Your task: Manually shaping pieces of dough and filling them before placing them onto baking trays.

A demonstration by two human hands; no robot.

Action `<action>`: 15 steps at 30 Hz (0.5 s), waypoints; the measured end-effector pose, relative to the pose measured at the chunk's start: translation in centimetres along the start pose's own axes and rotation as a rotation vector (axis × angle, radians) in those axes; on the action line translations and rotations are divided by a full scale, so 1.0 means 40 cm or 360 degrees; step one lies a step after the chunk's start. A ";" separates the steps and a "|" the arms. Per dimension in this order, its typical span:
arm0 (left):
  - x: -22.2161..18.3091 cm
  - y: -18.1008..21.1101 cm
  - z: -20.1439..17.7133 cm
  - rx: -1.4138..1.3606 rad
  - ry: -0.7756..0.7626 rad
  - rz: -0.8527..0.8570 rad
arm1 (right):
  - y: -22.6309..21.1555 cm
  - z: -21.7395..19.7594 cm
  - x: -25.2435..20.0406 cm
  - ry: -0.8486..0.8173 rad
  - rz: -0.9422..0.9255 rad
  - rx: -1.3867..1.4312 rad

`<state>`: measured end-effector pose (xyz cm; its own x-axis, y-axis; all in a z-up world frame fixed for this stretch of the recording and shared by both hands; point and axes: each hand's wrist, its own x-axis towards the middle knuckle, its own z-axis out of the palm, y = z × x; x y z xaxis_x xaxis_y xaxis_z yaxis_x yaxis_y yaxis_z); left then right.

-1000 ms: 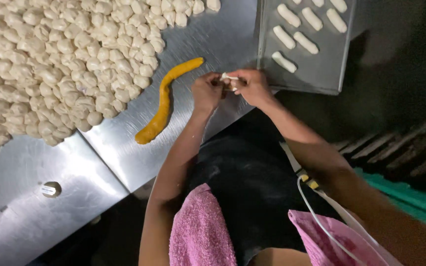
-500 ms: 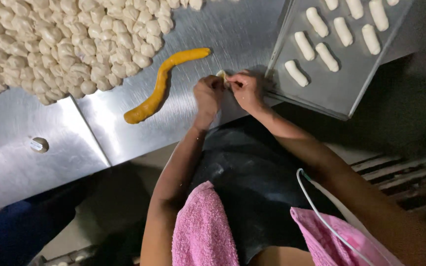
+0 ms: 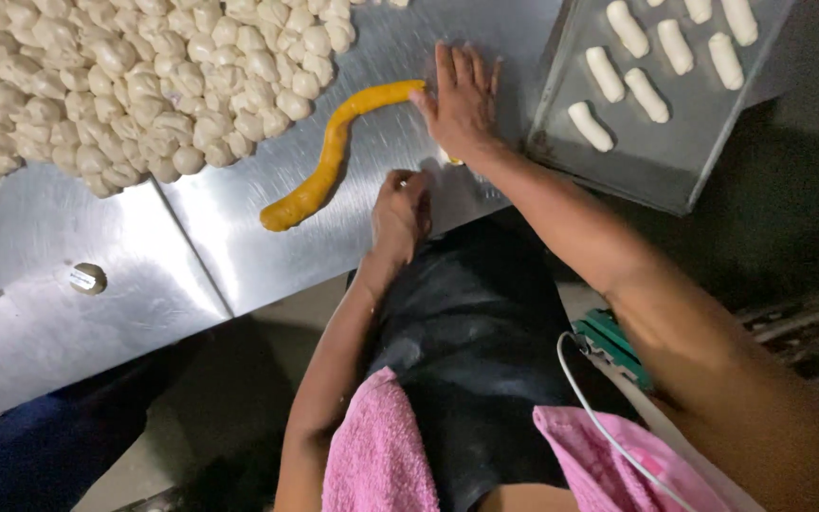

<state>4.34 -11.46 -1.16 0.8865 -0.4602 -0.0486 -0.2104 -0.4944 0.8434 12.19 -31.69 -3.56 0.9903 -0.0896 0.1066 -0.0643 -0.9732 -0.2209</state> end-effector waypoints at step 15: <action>-0.055 0.045 -0.005 0.0572 -0.0372 0.0348 | 0.022 0.044 -0.094 0.0032 -0.0471 -0.0351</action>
<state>2.09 -11.19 0.56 0.6978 -0.7149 -0.0444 -0.5472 -0.5721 0.6109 8.62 -31.84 -5.87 0.9675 0.2008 0.1538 0.1976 -0.9796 0.0361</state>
